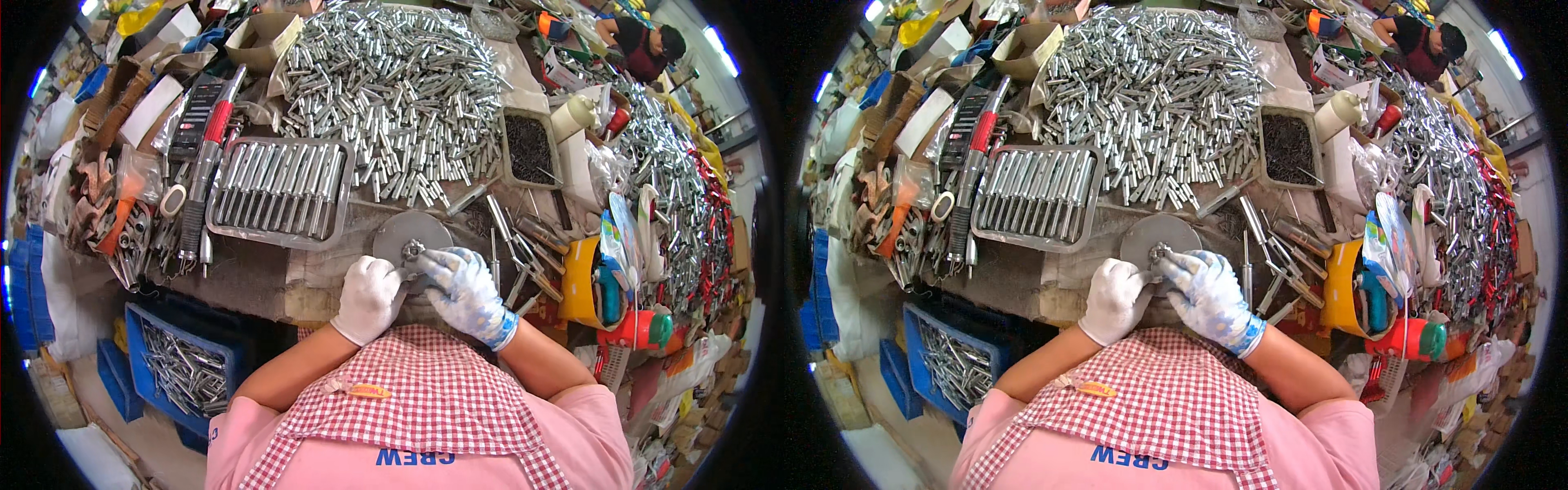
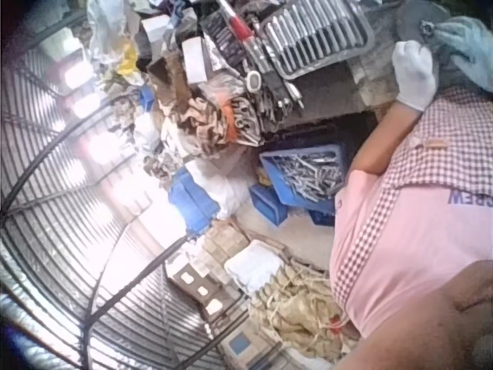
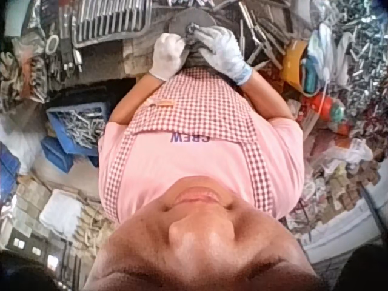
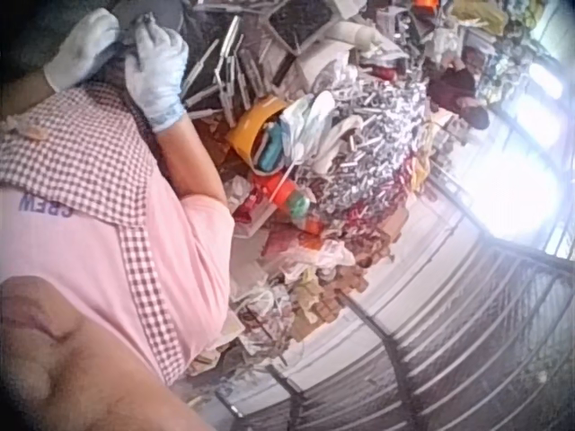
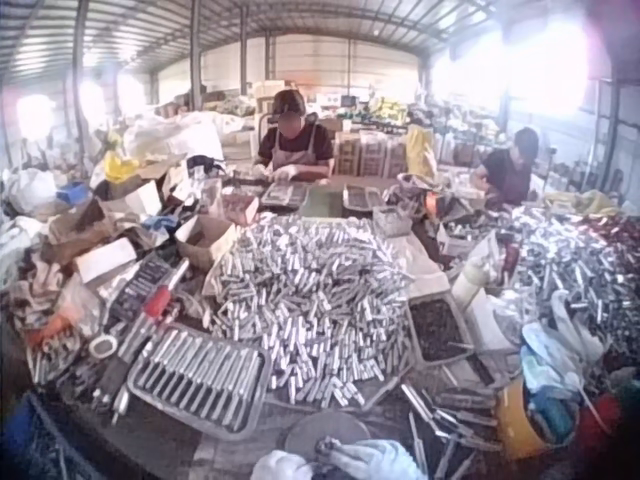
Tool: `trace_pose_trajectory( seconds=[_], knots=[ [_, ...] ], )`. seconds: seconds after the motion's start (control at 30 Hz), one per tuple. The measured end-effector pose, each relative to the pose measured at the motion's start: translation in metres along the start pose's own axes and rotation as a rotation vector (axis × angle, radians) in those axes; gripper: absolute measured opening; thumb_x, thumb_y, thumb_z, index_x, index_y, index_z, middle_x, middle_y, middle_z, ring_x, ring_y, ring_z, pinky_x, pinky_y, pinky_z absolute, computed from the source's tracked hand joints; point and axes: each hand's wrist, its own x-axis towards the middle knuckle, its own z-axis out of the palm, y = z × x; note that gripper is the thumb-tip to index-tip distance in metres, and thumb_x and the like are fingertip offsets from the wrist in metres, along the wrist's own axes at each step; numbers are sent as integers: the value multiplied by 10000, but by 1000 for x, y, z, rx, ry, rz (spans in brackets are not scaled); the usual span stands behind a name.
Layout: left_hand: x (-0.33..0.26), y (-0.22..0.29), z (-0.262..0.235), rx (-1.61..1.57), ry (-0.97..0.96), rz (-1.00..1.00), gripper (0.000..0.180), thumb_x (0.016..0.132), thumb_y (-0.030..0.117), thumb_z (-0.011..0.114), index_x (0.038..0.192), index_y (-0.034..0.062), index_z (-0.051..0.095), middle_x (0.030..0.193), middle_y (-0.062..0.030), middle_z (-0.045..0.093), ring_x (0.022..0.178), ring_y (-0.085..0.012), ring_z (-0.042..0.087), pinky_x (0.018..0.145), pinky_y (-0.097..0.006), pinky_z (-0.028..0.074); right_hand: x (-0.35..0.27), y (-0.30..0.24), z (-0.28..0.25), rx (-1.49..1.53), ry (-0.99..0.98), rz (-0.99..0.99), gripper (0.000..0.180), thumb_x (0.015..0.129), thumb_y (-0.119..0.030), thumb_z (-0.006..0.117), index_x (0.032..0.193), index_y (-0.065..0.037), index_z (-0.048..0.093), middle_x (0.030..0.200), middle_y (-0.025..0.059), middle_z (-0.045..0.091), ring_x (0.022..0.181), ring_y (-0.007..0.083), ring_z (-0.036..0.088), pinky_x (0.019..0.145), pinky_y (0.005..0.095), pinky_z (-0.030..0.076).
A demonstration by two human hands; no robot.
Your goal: Assembling small metal hardware components using a circular jig on a manufacturing workbench.
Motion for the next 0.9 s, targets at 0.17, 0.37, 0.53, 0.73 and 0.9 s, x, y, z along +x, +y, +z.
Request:
trace_pose_trajectory(
  seconds=[0.17,0.37,0.53,0.73,0.9],
  knots=[
    [-1,-1,2,-19,29,-6,253,663,5,716,904,47,649,846,-90,581,804,-293,559,710,-399,468,5,19,5,-78,-20,50,381,744,-186,719,1119,-134,684,1108,56,631,1044,283,562,891,438,443],
    [3,6,-13,-65,54,8,276,687,-36,688,941,43,613,872,-108,598,829,-309,576,743,-404,476,5,14,2,-96,43,-19,184,790,-218,685,966,-171,713,902,21,643,848,248,606,743,404,473],
    [0,20,-28,-288,-12,-149,227,786,-1,656,1004,2,595,970,-160,637,874,-327,629,788,-387,503,10,-6,-19,-100,13,-59,144,808,-212,655,934,-166,708,765,18,611,712,227,606,618,382,463],
    [7,26,-46,-422,-36,-180,138,839,-6,615,977,-2,604,966,-167,652,841,-283,657,757,-345,520,16,-22,-40,-49,109,-126,144,793,-191,672,925,-139,700,750,26,601,703,223,592,614,381,447],
    [5,29,-47,-451,44,-202,118,805,-30,634,915,8,615,910,-154,666,815,-289,662,730,-346,528,15,-28,-47,-82,115,-128,200,761,-184,704,958,-146,703,758,20,590,698,213,574,625,373,427]
  ],
)
